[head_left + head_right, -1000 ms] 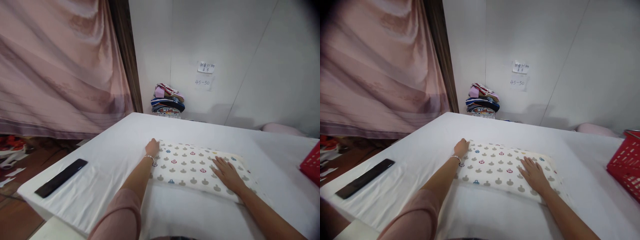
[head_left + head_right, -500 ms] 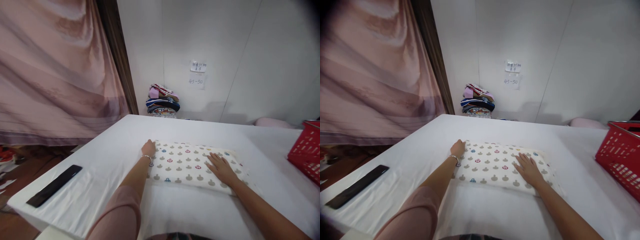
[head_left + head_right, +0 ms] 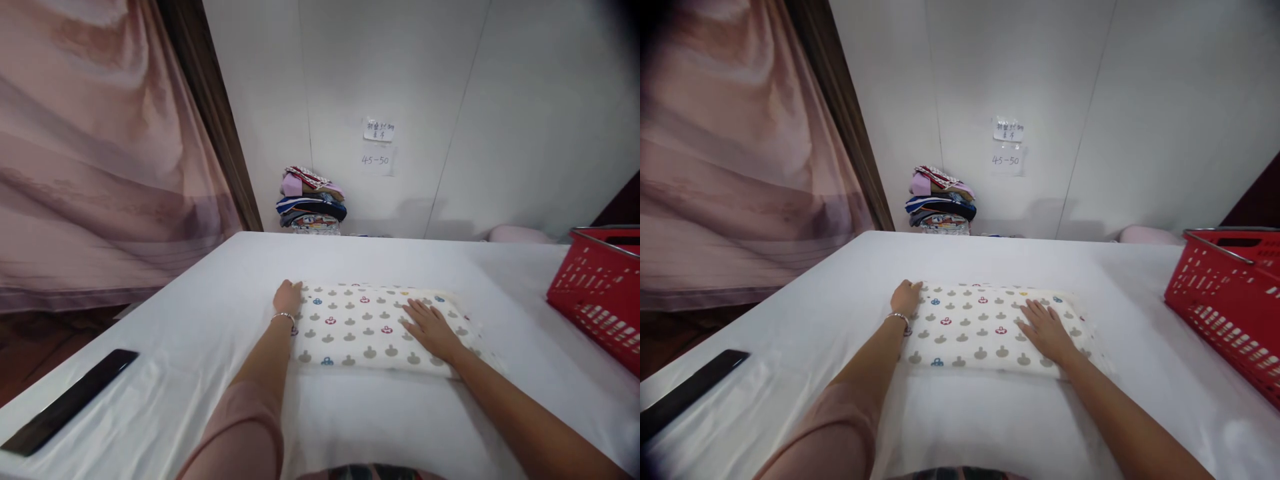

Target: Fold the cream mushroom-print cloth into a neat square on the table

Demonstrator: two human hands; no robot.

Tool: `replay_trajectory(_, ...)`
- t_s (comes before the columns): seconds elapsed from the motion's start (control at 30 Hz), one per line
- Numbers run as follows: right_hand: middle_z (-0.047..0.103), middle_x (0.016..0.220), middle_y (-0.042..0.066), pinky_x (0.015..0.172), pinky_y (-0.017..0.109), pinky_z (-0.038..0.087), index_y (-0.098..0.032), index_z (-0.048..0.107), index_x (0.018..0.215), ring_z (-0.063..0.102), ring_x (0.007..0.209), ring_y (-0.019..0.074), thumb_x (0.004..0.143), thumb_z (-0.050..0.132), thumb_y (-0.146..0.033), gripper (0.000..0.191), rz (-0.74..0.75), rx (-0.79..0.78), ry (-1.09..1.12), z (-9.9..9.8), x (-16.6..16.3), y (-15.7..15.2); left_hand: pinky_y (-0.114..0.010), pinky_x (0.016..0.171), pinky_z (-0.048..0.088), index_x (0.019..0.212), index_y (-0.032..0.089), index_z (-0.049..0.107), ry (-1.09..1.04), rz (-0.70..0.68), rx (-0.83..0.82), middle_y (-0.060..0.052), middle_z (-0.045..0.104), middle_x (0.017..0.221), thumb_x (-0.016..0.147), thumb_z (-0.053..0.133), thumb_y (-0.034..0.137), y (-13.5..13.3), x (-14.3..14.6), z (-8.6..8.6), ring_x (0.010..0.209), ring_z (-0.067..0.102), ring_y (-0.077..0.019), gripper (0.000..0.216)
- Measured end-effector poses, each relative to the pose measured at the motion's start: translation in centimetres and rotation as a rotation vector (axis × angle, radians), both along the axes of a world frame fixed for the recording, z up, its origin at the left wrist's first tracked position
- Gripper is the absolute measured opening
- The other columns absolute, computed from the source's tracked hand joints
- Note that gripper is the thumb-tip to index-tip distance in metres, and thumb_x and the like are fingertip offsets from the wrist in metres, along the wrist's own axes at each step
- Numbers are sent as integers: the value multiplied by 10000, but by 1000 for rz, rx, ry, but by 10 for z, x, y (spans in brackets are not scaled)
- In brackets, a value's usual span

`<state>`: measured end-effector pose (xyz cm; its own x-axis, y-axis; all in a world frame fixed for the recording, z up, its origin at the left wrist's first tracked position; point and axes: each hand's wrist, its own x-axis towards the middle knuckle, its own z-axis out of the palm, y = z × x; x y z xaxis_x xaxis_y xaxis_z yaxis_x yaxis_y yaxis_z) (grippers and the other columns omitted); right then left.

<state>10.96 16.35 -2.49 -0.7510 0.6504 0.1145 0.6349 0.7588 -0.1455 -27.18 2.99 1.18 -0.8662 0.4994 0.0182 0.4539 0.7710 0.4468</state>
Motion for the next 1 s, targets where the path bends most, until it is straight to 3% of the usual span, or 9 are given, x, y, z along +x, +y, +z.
replay_trajectory(0.2, 282, 1489, 54, 1088, 487, 195, -254, 394, 1378, 215, 1378, 239, 920, 253, -540, 558, -5, -20, 5, 2, -1, 0, -335, 696, 442, 992, 180, 562, 16, -3, -14, -133, 658, 997, 848, 425, 472, 1, -1, 2, 919, 622, -266, 353)
replay_trajectory(0.3, 273, 1492, 66, 1092, 484, 183, -245, 396, 1379, 207, 1380, 243, 918, 272, -533, 558, -1, -39, 18, 2, -1, -1, -366, 822, 424, 1125, 172, 524, 124, -49, 23, -144, 590, 1169, 867, 420, 436, 0, 6, 7, 1082, 545, -272, 384)
replay_trajectory(0.43, 254, 1499, 70, 1100, 481, 155, -232, 395, 1381, 178, 1388, 244, 907, 316, -513, 557, -13, -121, 18, 8, -2, 1, -374, 941, 360, 1131, 188, 556, 391, -417, 69, -97, 575, 1212, 891, 419, 337, 4, 20, 10, 1143, 486, -247, 314)
replay_trajectory(0.5, 260, 1497, 71, 1099, 482, 160, -232, 405, 1376, 184, 1386, 252, 900, 336, -514, 558, -19, -196, 12, 15, -4, 5, -358, 936, 364, 1086, 201, 589, 418, -625, 30, -71, 608, 1162, 895, 429, 325, 8, 26, 8, 1101, 510, -225, 278)
replay_trajectory(0.57, 285, 1488, 74, 1095, 479, 174, -232, 420, 1366, 199, 1381, 254, 906, 337, -484, 531, -30, -225, 21, 23, -10, 11, -360, 928, 367, 1065, 207, 604, 421, -734, -13, -63, 619, 1142, 896, 433, 330, 12, 30, 3, 1084, 516, -222, 270)
replay_trajectory(0.7, 309, 1478, 84, 1089, 470, 181, -202, 428, 1355, 201, 1379, 248, 926, 320, -330, 460, -44, -90, 35, 34, -29, 32, -371, 929, 352, 1074, 209, 604, 462, -784, -6, -68, 620, 1131, 914, 394, 321, 16, 28, -5, 1093, 509, -219, 286)
replay_trajectory(0.8, 443, 1393, 112, 1060, 469, 223, -178, 474, 1311, 342, 1309, 259, 924, 310, -242, 425, -63, -14, -7, 36, -40, 51, -372, 929, 340, 1061, 219, 608, 488, -818, -26, -68, 628, 1096, 921, 371, 301, 18, 25, -4, 1071, 522, -209, 286)
replay_trajectory(0.9, 605, 1209, 108, 989, 381, 323, -180, 553, 1222, 520, 1128, 232, 917, 355, -238, 368, -28, -4, -48, 38, -42, 66, -377, 922, 334, 1034, 216, 617, 513, -861, -87, -70, 631, 1054, 898, 419, 286, 22, 23, 2, 1035, 536, -214, 250)
replay_trajectory(1.0, 638, 1108, 107, 900, 304, 370, -174, 612, 1113, 547, 1039, 220, 910, 413, -282, 305, 16, 32, -84, 40, -37, 73, -375, 909, 338, 988, 210, 628, 524, -922, -121, -69, 626, 1030, 871, 449, 244, 27, 23, 8, 1016, 536, -216, 217)
